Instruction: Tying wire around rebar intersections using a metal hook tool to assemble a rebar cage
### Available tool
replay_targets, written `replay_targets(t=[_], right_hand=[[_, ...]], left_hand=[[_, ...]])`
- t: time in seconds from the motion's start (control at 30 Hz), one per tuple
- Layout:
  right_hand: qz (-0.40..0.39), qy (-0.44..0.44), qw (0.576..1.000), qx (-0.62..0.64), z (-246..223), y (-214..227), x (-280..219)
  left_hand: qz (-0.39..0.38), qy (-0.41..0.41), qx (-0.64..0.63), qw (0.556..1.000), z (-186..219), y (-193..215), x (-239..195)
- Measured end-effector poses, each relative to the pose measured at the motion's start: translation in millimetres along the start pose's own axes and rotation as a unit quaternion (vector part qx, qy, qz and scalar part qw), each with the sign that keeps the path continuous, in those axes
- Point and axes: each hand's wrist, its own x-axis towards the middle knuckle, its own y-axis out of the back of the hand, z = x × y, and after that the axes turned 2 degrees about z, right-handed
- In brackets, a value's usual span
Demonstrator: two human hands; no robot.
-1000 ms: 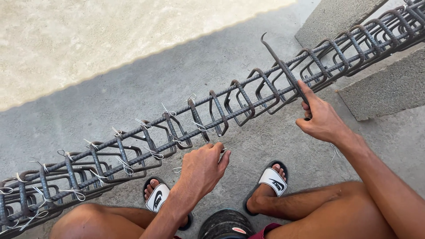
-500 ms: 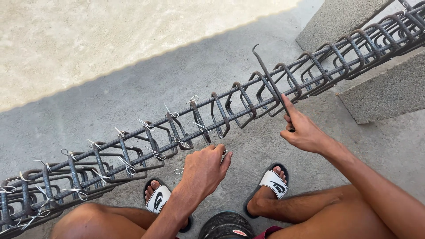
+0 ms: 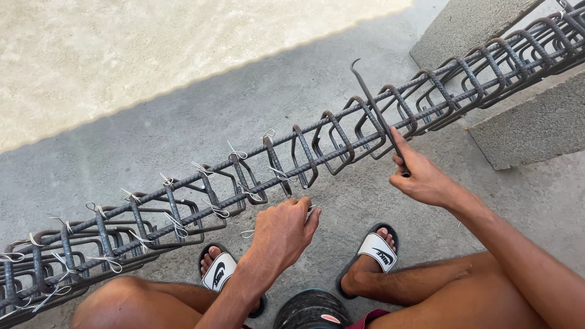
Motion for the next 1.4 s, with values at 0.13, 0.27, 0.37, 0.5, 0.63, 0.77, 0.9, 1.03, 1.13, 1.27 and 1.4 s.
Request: replay_targets(t=[0.13, 0.27, 0.37, 0.5, 0.63, 0.77, 0.9, 1.03, 1.13, 1.27, 1.4], right_hand=[[0.008, 0.005, 1.000, 0.010, 2.2, 4.1, 4.3], [0.037, 0.021, 0.999, 0.006, -5.6, 4.3, -3.3], [0.013, 0.019, 1.000, -0.003, -22.1, -9.0, -12.1], [-0.033, -0.001, 0.999, 0.038, -29.4, -25.9, -10.3], [-0.071, 0.002, 0.997, 0.029, -34.1, -45.5, -11.2], [-0.056, 0.000, 0.998, 0.030, -29.9, -38.4, -5.7], [-0.058, -0.014, 0.998, 0.010, -31.0, -45.4, -9.9], [-0.030, -0.006, 0.999, 0.027, -31.0, -34.6, -5.5], [0.025, 0.016, 0.998, 0.048, -24.3, -12.6, 2.4], [0.079, 0.030, 0.996, -0.023, -21.7, 17.2, 1.8], [0.067, -0.006, 0.988, -0.138, 1.7, 24.3, 1.5]], left_hand=[[-0.003, 0.000, 0.001, 1.000, -0.1, 2.3, -0.6], [-0.006, 0.002, 0.002, 1.000, -1.1, 3.4, -0.8], [-0.007, 0.004, 0.007, 1.000, -3.4, -1.4, -1.3], [-0.003, -0.017, 0.012, 1.000, 2.7, -1.9, 1.6], [0.002, -0.033, 0.007, 0.999, 11.2, 0.1, -4.8], [0.004, -0.042, -0.008, 0.999, 12.1, -2.8, -5.8], [0.014, -0.052, 0.009, 0.998, 12.3, -5.1, -6.4], [0.007, -0.054, 0.003, 0.998, 13.0, -6.6, -4.8], [-0.003, -0.059, 0.001, 0.998, 13.3, -9.9, -4.7], [-0.046, -0.079, -0.040, 0.995, 14.3, 3.8, -2.9], [-0.048, -0.081, -0.035, 0.995, 13.4, 0.9, -0.8]])
